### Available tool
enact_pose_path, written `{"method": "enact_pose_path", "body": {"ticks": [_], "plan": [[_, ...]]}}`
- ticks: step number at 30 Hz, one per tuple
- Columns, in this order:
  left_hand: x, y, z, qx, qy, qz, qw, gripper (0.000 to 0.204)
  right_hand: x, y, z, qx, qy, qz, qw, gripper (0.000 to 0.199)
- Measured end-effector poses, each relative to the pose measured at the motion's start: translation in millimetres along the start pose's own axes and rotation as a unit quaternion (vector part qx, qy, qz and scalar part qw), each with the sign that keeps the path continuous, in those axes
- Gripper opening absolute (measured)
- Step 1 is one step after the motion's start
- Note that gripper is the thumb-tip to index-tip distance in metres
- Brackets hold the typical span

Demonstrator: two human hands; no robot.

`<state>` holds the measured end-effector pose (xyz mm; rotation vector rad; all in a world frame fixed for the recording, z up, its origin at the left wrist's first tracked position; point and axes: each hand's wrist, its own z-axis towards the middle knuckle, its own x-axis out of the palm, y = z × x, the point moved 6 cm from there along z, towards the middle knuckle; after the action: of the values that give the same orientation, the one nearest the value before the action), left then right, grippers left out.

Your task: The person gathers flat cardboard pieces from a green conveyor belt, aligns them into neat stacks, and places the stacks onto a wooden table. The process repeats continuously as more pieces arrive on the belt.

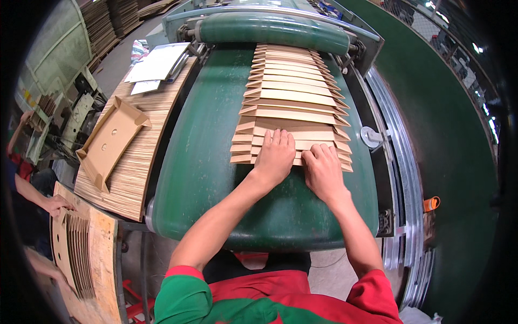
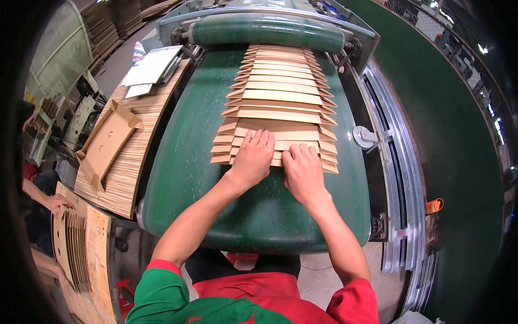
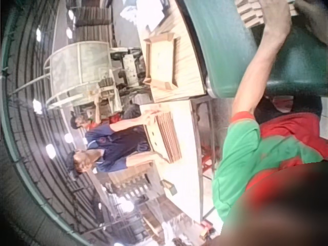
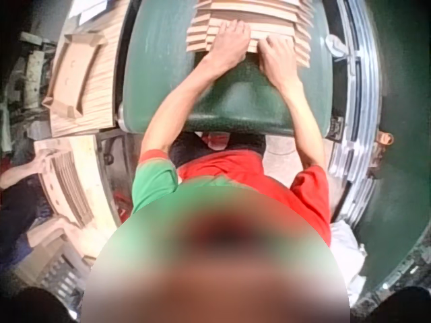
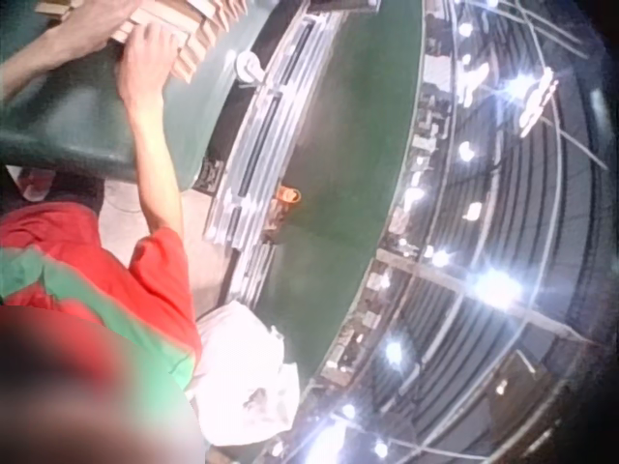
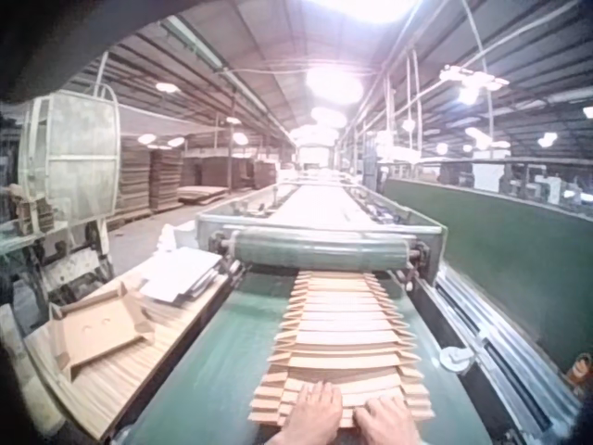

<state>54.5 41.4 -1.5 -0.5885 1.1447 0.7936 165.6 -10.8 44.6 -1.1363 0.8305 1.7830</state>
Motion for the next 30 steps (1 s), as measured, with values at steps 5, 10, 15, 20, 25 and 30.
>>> {"method": "enact_pose_path", "body": {"ticks": [5, 10, 15, 20, 25, 30], "plan": [[-5, -1, -5, 0.004, -0.006, -0.018, 1.0, 0.067, -20, -16, 34, -0.092, 0.026, 0.21, 0.973, 0.064], [-14, -15, -27, 0.009, 0.004, 0.0, 1.0, 0.068, 3, -34, 45, -0.064, 0.073, 0.12, 0.988, 0.064], [-17, -26, -45, 0.004, -0.004, -0.001, 1.0, 0.07, 5, -17, 35, -0.052, 0.023, 0.075, 0.996, 0.047], [-19, -29, -50, 0.014, -0.028, 0.021, 0.999, 0.06, 8, -20, 53, 0.001, 0.071, 0.077, 0.995, 0.051], [-14, -32, -55, 0.008, -0.009, 0.009, 1.0, 0.068, 22, -41, 90, 0.075, 0.165, 0.016, 0.983, 0.066], [-11, -34, -59, 0.017, -0.034, 0.037, 0.999, 0.059, 28, -55, 126, 0.107, 0.276, 0.112, 0.949, 0.04]]}}
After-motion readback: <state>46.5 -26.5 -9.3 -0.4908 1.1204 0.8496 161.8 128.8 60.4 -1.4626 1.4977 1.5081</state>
